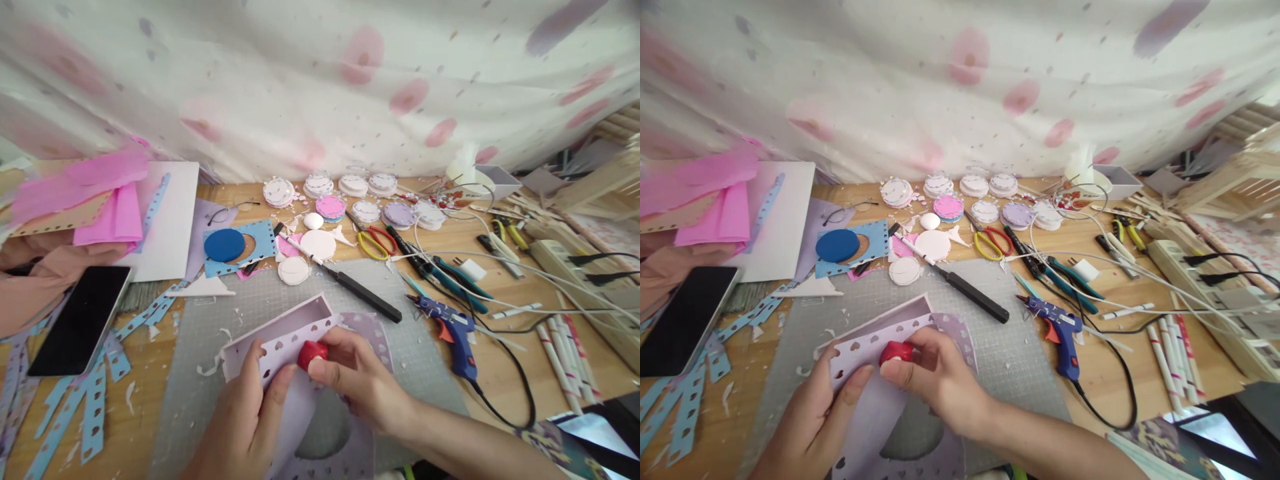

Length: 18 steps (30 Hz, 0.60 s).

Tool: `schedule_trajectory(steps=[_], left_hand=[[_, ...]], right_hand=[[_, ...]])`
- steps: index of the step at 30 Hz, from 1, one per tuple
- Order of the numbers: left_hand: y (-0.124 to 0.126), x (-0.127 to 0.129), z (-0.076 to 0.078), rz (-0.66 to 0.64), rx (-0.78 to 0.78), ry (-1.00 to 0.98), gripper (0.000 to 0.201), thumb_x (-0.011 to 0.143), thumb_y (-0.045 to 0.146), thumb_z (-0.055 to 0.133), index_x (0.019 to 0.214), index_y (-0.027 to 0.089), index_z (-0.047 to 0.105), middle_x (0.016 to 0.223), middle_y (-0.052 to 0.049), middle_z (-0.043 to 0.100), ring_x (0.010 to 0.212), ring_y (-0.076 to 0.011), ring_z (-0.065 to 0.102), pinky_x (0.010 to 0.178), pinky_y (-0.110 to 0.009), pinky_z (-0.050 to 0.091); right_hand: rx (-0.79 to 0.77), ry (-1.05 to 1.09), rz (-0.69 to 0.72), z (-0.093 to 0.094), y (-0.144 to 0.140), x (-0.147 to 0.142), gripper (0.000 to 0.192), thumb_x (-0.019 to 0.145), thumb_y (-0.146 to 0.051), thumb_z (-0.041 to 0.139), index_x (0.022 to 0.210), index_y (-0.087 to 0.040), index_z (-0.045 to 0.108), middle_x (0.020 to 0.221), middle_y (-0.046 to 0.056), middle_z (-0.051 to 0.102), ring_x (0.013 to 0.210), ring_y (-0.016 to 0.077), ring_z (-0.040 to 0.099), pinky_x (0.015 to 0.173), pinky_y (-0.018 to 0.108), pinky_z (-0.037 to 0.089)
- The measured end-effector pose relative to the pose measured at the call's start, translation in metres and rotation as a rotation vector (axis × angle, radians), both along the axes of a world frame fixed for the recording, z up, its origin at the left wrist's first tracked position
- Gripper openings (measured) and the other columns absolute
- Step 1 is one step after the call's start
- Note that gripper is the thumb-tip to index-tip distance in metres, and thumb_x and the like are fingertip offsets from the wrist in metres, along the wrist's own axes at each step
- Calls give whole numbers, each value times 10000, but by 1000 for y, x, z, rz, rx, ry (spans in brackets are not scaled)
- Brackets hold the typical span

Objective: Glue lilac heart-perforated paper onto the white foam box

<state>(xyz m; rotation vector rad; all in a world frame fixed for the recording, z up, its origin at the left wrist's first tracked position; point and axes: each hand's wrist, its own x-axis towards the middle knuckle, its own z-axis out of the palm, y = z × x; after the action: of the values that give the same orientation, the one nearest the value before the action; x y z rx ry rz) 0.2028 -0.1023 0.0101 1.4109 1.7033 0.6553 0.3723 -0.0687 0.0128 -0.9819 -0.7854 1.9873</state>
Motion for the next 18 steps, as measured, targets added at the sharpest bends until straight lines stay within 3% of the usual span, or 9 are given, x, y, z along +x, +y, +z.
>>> schedule_trajectory(steps=[3,7,12,18], left_hand=[[7,7,15,111,-16,-89,564,772,515,596,1216,174,521,1171,-141,684,1034,-300,665,837,-386,561],[23,12,28,56,-94,-219,494,612,476,764,993,181,656,883,-59,756,766,-253,709,653,-315,583],[25,10,22,15,-108,-316,313,677,392,747,904,178,724,904,-55,770,889,-259,707,769,-316,569],[21,15,18,119,-132,-387,254,670,336,752,847,156,728,818,-44,766,775,-232,709,712,-291,566]], right_hand=[[7,-32,-12,2,0,-2,405,631,-482,798,679,-186,527,681,-16,481,660,131,424,635,253,367],[106,-144,7,5,1,-6,456,629,-564,758,613,-198,486,626,-24,421,627,131,352,597,259,325],[134,-242,-7,-1,-1,-9,464,648,-555,706,576,-212,403,605,-35,337,615,133,304,577,262,296],[138,-311,-49,-6,2,-12,423,637,-505,717,581,-207,422,600,-44,334,608,127,325,594,268,323]])
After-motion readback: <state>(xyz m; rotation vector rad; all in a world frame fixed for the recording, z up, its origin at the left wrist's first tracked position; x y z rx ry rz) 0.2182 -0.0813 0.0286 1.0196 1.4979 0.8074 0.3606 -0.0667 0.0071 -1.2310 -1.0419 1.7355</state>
